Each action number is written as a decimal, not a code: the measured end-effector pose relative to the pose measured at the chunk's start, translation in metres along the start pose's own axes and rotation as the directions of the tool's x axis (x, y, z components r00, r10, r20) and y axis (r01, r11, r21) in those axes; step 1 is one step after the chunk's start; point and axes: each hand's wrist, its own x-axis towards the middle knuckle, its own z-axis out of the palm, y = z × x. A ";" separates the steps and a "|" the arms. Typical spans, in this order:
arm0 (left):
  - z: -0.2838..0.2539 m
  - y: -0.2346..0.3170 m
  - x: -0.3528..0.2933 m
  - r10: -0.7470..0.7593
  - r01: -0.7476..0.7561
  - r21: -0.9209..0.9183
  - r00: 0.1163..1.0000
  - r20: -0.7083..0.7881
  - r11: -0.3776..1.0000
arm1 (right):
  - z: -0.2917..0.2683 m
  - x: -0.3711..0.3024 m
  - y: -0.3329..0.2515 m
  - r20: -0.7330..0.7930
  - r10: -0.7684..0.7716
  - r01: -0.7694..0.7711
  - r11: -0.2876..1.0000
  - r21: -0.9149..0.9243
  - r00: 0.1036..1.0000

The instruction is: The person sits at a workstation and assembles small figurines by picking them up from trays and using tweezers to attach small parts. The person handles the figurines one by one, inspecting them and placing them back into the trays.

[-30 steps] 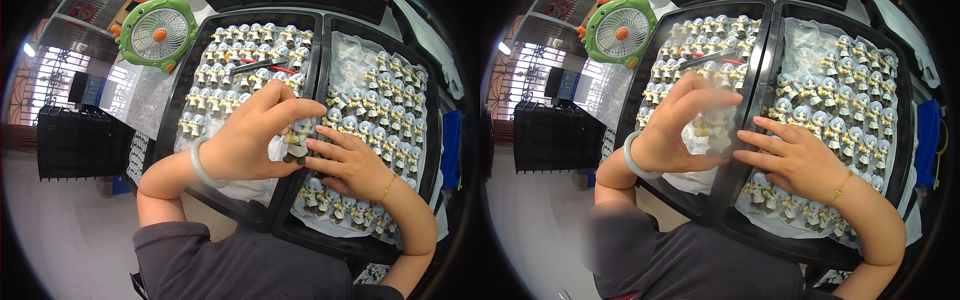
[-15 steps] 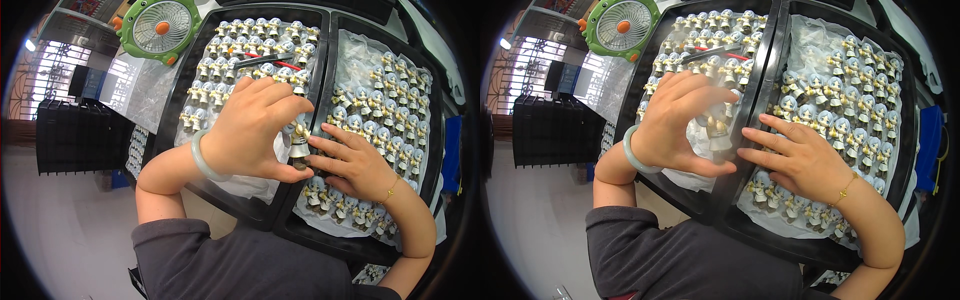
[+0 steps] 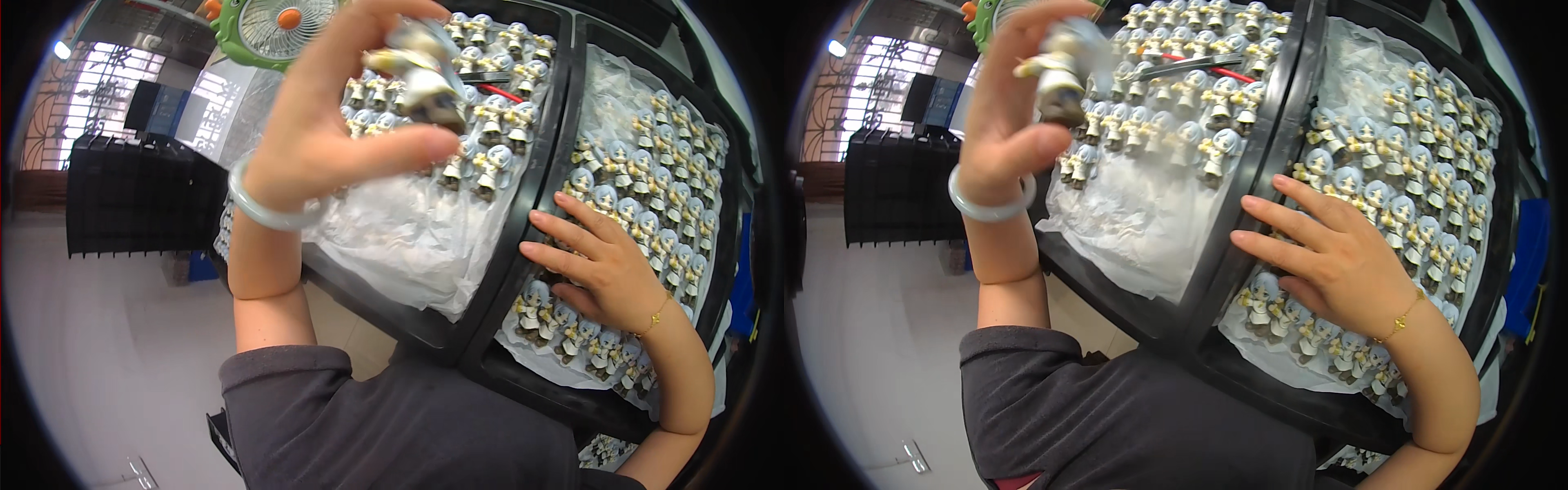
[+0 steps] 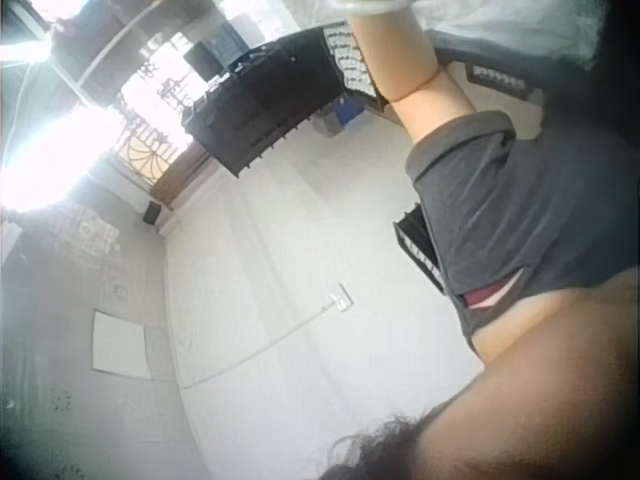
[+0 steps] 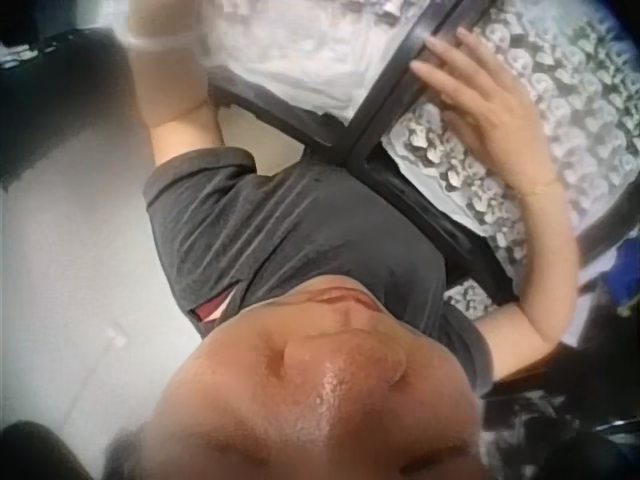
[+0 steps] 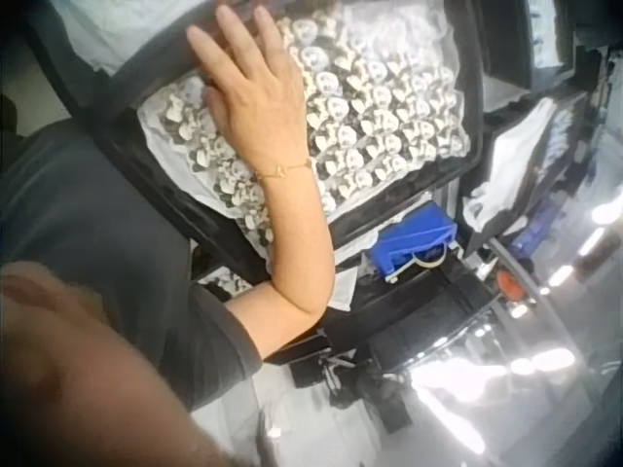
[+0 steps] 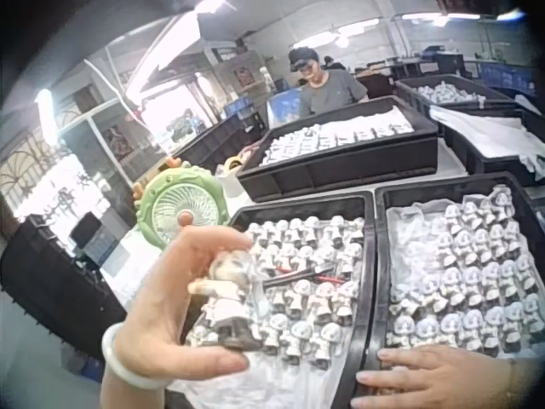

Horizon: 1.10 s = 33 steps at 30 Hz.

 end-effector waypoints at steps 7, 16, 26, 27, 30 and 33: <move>-0.031 -0.037 -0.059 -0.319 0.198 0.537 0.937 0.143 0.820 | 0.002 0.003 0.000 -0.006 0.001 -0.001 1.000 0.021 1.000; -0.026 -0.065 -0.101 -0.451 0.127 0.791 0.870 0.202 0.598 | 0.004 0.001 -0.001 -0.038 0.006 -0.006 1.000 -0.006 0.999; -0.023 -0.061 -0.095 -0.463 0.119 0.787 0.857 0.227 0.605 | 0.015 -0.009 0.010 -0.094 -0.044 0.048 0.998 0.034 0.995; -0.022 -0.053 -0.084 -0.465 0.130 0.768 0.854 0.235 0.627 | 0.017 -0.010 0.012 -0.094 -0.058 0.062 0.997 0.039 0.994; -0.012 -0.031 -0.036 -0.315 0.053 0.612 0.891 0.329 0.789 | 0.018 -0.011 0.012 -0.120 -0.076 0.080 0.996 0.026 0.990; 0.032 -0.015 0.034 -0.074 -0.149 0.443 0.892 0.447 0.884 | 0.015 -0.015 0.012 -0.137 -0.082 0.080 0.997 -0.021 0.987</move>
